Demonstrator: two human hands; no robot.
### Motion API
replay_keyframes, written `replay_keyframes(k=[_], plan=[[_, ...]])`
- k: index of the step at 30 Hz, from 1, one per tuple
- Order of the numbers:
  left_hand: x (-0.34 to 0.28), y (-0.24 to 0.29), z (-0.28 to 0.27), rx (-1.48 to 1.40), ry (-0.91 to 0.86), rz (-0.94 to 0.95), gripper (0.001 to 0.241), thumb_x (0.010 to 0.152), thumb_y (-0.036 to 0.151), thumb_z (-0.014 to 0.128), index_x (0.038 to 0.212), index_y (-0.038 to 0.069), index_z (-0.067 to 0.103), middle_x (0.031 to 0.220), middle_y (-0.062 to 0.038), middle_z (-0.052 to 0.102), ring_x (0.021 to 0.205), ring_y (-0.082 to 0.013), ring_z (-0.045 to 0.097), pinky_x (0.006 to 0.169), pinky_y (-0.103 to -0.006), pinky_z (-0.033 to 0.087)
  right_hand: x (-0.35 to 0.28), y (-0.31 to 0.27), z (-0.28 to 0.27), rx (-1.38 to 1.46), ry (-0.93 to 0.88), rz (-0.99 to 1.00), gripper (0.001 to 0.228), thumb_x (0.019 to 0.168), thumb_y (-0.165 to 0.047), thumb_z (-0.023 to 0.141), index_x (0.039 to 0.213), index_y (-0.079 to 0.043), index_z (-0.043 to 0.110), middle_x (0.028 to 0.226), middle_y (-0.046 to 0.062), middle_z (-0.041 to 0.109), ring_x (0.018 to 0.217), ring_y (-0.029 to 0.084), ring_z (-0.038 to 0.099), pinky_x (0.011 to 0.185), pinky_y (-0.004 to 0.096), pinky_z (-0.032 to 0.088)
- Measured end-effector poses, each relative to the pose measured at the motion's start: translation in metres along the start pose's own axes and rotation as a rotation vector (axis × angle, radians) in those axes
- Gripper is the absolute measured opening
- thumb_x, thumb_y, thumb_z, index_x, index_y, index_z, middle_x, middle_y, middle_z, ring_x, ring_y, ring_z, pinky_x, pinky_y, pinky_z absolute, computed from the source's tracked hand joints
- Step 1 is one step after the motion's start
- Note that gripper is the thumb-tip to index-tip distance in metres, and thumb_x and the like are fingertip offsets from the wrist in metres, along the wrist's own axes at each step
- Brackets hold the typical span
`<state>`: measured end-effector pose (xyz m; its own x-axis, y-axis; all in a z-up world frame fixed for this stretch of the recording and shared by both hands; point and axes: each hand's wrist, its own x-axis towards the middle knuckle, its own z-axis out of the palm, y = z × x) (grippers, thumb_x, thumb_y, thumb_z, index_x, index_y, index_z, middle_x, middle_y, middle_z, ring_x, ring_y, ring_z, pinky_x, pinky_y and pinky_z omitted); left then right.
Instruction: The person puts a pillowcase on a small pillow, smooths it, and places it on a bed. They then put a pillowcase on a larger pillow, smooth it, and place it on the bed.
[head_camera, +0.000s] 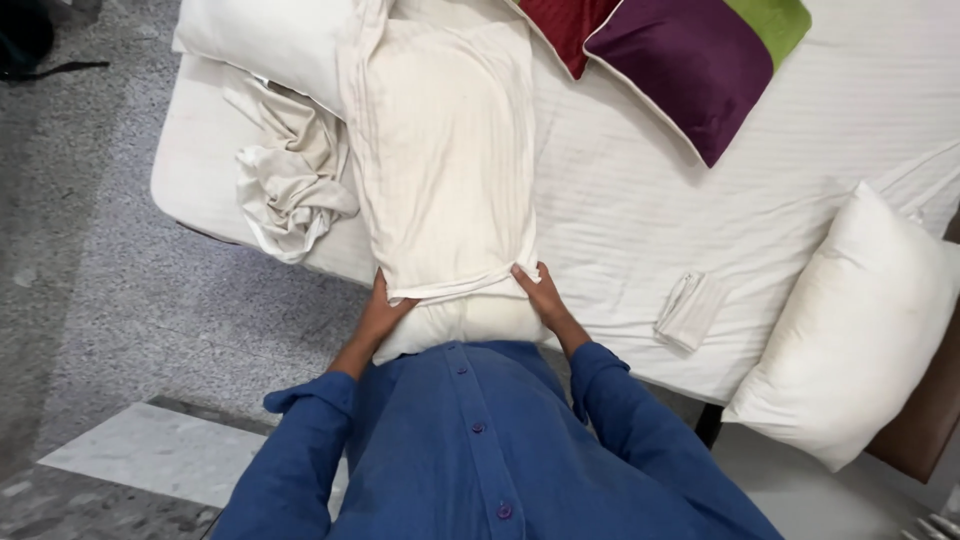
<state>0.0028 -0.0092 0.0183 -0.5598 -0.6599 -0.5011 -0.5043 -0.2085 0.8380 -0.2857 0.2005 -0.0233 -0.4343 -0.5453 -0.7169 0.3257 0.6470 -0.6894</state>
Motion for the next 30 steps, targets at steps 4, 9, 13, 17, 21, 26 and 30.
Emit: replay_keyframes(k=[4,9,13,17,21,26,30], plan=[[-0.006,0.031,0.009,-0.046,0.002,-0.156,0.101,0.079,0.031,0.081,0.161,0.007,0.027,0.152,-0.018,0.051,0.137,-0.0288,0.051,0.112,-0.0404,0.041,-0.035,-0.057,-0.001,0.162,0.029,-0.033,0.090,0.087,-0.049,0.071,0.150,0.008,0.042,0.139,0.026,0.061,0.123,0.030,0.060,0.104,0.040,0.050],[-0.017,0.052,0.001,-0.255,-0.065,-0.174,0.092,0.082,0.031,0.075,0.160,0.005,0.034,0.145,-0.020,0.060,0.129,-0.0290,0.059,0.107,-0.0395,0.048,-0.065,-0.070,-0.028,0.191,0.119,0.109,0.079,0.092,-0.040,0.073,0.145,0.009,0.042,0.127,0.026,0.064,0.112,0.031,0.065,0.097,0.042,0.055],[-0.008,0.038,-0.008,-0.153,-0.170,-0.021,0.093,0.087,0.039,0.076,0.160,0.003,0.030,0.152,-0.021,0.053,0.138,-0.0277,0.051,0.113,-0.0392,0.042,-0.111,-0.078,-0.045,0.419,0.007,0.111,0.066,0.091,-0.035,0.069,0.138,0.009,0.054,0.120,0.023,0.071,0.104,0.029,0.072,0.089,0.043,0.061],[-0.011,0.069,-0.011,-0.003,-0.170,-0.117,0.107,0.083,0.048,0.078,0.161,0.002,0.021,0.153,-0.025,0.047,0.139,-0.0312,0.050,0.114,-0.0412,0.042,-0.086,-0.003,-0.063,0.417,-0.029,0.023,0.062,0.103,-0.036,0.064,0.144,0.011,0.054,0.123,0.024,0.067,0.108,0.032,0.065,0.093,0.044,0.057],[-0.011,0.052,-0.023,0.122,-0.211,0.017,0.114,0.079,0.050,0.082,0.160,-0.001,0.019,0.157,-0.028,0.040,0.144,-0.0356,0.041,0.116,-0.0454,0.035,-0.079,-0.004,-0.060,0.132,0.064,-0.096,0.064,0.101,-0.023,0.065,0.157,-0.009,0.038,0.142,0.011,0.051,0.124,0.022,0.053,0.102,0.039,0.051],[-0.009,0.082,-0.041,0.402,-0.245,-0.118,0.104,0.083,0.056,0.075,0.158,0.003,0.026,0.146,-0.030,0.052,0.129,-0.0384,0.060,0.106,-0.0452,0.049,-0.028,0.077,-0.053,0.208,0.046,-0.101,0.068,0.096,-0.013,0.059,0.159,-0.014,0.033,0.138,0.013,0.059,0.118,0.024,0.061,0.102,0.039,0.051],[0.031,0.037,-0.054,0.638,-0.133,-0.087,0.060,0.094,0.049,0.060,0.136,0.008,0.048,0.116,-0.030,0.070,0.107,-0.0450,0.069,0.091,-0.0504,0.054,0.098,0.107,-0.049,0.105,0.094,-0.519,0.056,0.090,0.002,0.052,0.145,-0.001,0.044,0.137,0.015,0.058,0.125,0.022,0.055,0.106,0.035,0.046]])
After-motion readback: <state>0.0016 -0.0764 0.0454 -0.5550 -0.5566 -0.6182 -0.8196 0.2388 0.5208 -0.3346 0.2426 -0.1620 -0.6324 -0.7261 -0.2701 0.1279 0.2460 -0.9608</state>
